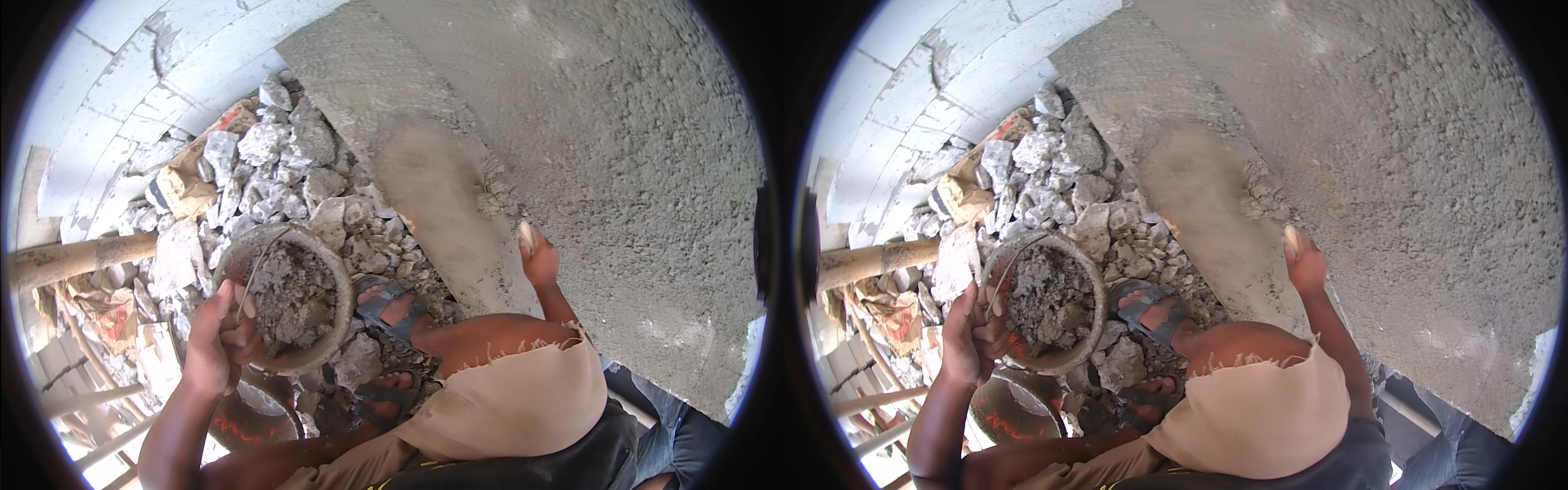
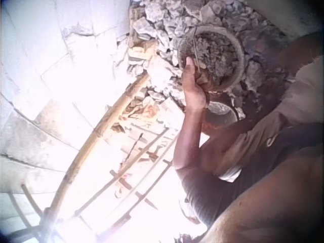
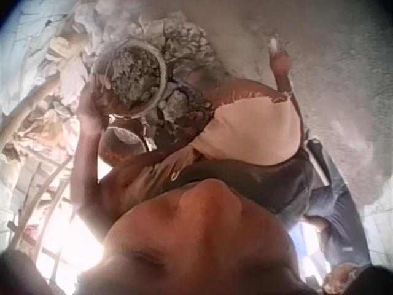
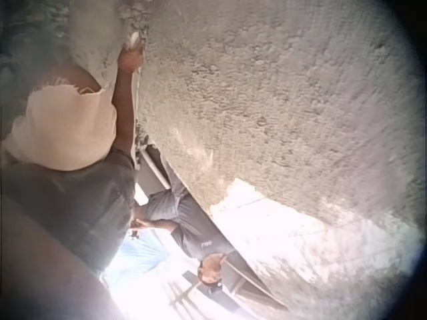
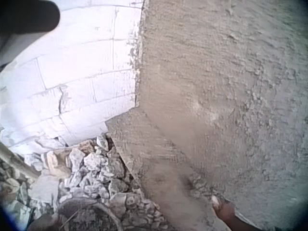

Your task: The person applies cement mixture to a brick wall using a trowel, taking additional mixture from a bucket on the ground.

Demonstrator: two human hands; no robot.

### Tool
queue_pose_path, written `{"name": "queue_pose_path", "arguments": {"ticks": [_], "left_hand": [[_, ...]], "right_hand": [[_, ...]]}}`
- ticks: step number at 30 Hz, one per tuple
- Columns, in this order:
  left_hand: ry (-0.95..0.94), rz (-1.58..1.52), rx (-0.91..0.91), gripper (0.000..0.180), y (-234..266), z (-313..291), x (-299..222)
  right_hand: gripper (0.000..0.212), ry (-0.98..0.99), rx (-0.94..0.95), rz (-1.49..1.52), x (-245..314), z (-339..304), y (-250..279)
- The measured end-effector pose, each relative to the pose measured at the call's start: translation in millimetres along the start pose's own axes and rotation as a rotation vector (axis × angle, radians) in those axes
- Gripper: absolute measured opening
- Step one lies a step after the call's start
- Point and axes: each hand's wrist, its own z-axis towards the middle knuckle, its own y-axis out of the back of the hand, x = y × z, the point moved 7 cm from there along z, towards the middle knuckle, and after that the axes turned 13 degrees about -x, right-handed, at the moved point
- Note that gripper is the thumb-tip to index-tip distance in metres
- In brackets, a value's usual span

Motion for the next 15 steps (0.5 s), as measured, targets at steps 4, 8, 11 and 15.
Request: {"name": "queue_pose_path", "arguments": {"ticks": [4,8,11,15], "left_hand": [[0.026,-0.010,0.027,0.045,5.8,-0.1,-4.3],[0.093,0.013,-0.032,0.047,16.3,3.2,0.9],[0.094,-0.022,0.034,0.050,10.1,4.1,-3.1],[0.093,-0.048,-0.025,0.051,17.8,2.8,-3.5]], "right_hand": [[0.038,0.113,0.005,0.176,78.2,26.1,53.4],[0.037,0.337,0.052,0.319,155.7,42.1,99.2],[0.038,0.460,0.096,0.441,209.0,49.9,129.7],[0.039,0.898,0.243,0.424,301.7,25.4,124.7]]}}
